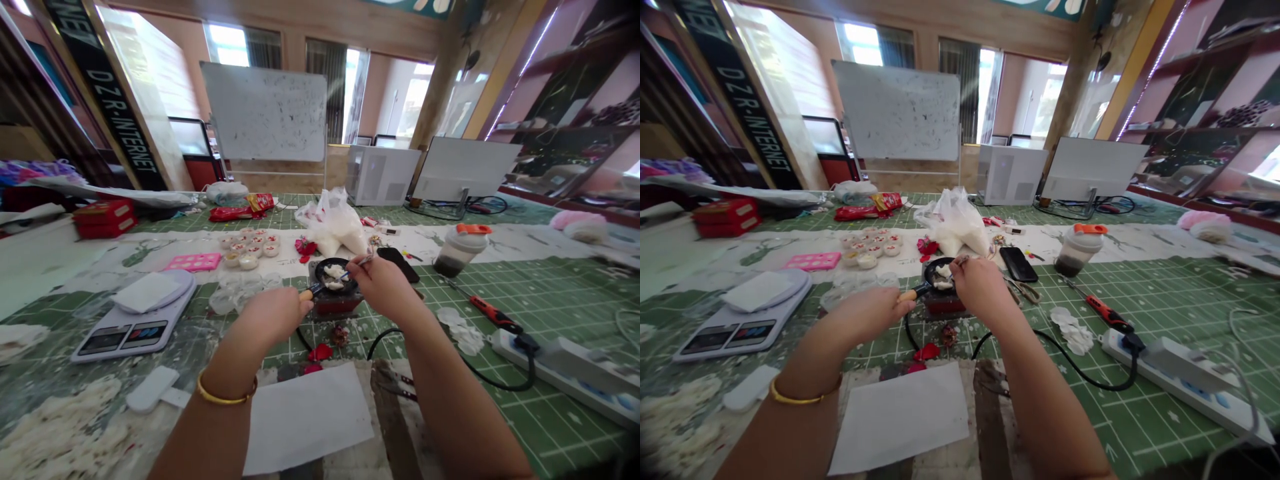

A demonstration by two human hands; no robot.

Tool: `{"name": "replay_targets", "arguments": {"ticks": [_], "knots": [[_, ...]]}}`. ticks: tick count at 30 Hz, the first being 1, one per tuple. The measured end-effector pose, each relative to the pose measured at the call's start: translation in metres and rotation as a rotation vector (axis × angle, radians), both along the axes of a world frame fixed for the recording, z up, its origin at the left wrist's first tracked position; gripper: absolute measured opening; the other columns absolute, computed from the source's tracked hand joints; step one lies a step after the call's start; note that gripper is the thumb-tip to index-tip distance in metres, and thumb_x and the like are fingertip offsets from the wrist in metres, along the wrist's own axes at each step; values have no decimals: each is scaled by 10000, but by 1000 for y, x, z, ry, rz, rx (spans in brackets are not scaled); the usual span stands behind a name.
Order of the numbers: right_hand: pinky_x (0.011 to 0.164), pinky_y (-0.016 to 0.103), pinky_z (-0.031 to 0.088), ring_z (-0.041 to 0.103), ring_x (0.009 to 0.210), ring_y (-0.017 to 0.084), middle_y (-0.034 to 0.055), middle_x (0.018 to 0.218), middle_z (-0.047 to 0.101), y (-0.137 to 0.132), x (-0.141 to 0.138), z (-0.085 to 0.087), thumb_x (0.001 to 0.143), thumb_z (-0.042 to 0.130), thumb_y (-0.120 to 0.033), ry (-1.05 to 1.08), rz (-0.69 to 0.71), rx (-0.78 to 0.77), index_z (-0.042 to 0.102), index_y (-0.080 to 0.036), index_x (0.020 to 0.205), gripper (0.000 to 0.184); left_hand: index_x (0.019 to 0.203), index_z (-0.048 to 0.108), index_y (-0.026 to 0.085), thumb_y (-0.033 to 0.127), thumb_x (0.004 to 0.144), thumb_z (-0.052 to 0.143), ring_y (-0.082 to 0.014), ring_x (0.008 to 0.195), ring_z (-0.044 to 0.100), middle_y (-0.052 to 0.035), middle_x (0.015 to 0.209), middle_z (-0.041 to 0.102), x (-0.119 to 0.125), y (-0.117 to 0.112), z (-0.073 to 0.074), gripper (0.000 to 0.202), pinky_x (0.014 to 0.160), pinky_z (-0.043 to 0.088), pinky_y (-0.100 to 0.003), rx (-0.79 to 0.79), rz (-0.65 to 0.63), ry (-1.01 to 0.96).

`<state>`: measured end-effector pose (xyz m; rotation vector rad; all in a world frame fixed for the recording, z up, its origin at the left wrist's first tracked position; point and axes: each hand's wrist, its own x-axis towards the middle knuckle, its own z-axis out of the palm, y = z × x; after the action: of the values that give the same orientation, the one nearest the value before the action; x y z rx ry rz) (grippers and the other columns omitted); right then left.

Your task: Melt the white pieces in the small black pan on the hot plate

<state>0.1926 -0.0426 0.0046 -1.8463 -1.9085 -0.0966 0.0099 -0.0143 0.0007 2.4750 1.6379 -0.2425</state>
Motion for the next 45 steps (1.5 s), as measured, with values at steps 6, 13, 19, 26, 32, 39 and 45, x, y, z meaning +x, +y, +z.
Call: {"name": "replay_targets", "arguments": {"ticks": [6, 13, 19, 26, 32, 39, 45], "knots": [[607, 219, 337, 553, 690, 132, 26, 757, 635, -8, -1, 5, 840, 322, -357, 98, 64, 44, 607, -194, 807, 330, 813, 552, 211, 469, 797, 224, -195, 607, 560, -60, 739, 620, -1, 1, -2, 418, 525, 375, -282, 0, -50, 11], [650, 236, 341, 559, 753, 159, 56, 817, 639, -4, 4, 7, 838, 327, -345, 57, -81, 66, 613, -182, 841, 329, 843, 552, 204, 471, 798, 233, -164, 590, 545, -60, 728, 615, -2, 3, -5, 419, 532, 369, -262, 10, -61, -20], [595, 230, 332, 557, 702, 154, 52, 750, 636, -2, 2, 5, 836, 335, -337, -9, 6, -22, 610, -181, 825, 316, 732, 548, 179, 493, 788, 238, -174, 610, 552, -69, 748, 620, -1, 2, -4, 444, 533, 371, -265, 4, 8, -13], [638, 238, 346, 566, 752, 166, 64, 817, 645, 4, 11, 1, 842, 313, -342, -31, -95, 47, 619, -183, 837, 345, 749, 558, 186, 501, 783, 246, -185, 625, 566, -67, 758, 621, -1, 3, -4, 444, 541, 382, -272, 5, 15, -13], [607, 243, 343, 566, 721, 172, 68, 777, 644, 5, 10, 0, 839, 311, -348, -39, -76, 7, 621, -185, 820, 351, 771, 557, 191, 493, 787, 240, -187, 640, 567, -73, 769, 625, -2, 3, -4, 438, 555, 385, -275, 0, -3, -26], [613, 235, 337, 564, 721, 163, 63, 756, 640, -1, 8, 3, 834, 328, -352, -26, -12, -21, 614, -176, 800, 338, 743, 552, 183, 488, 790, 222, -191, 608, 557, -71, 743, 618, -1, 2, -3, 452, 519, 365, -275, 5, -9, -6], [630, 233, 337, 564, 744, 160, 53, 786, 641, 3, 7, 0, 841, 319, -351, 11, -85, 55, 604, -200, 892, 327, 787, 555, 204, 485, 788, 225, -196, 608, 559, -60, 739, 617, -1, 2, -2, 433, 530, 379, -287, 1, -18, -4]]}}
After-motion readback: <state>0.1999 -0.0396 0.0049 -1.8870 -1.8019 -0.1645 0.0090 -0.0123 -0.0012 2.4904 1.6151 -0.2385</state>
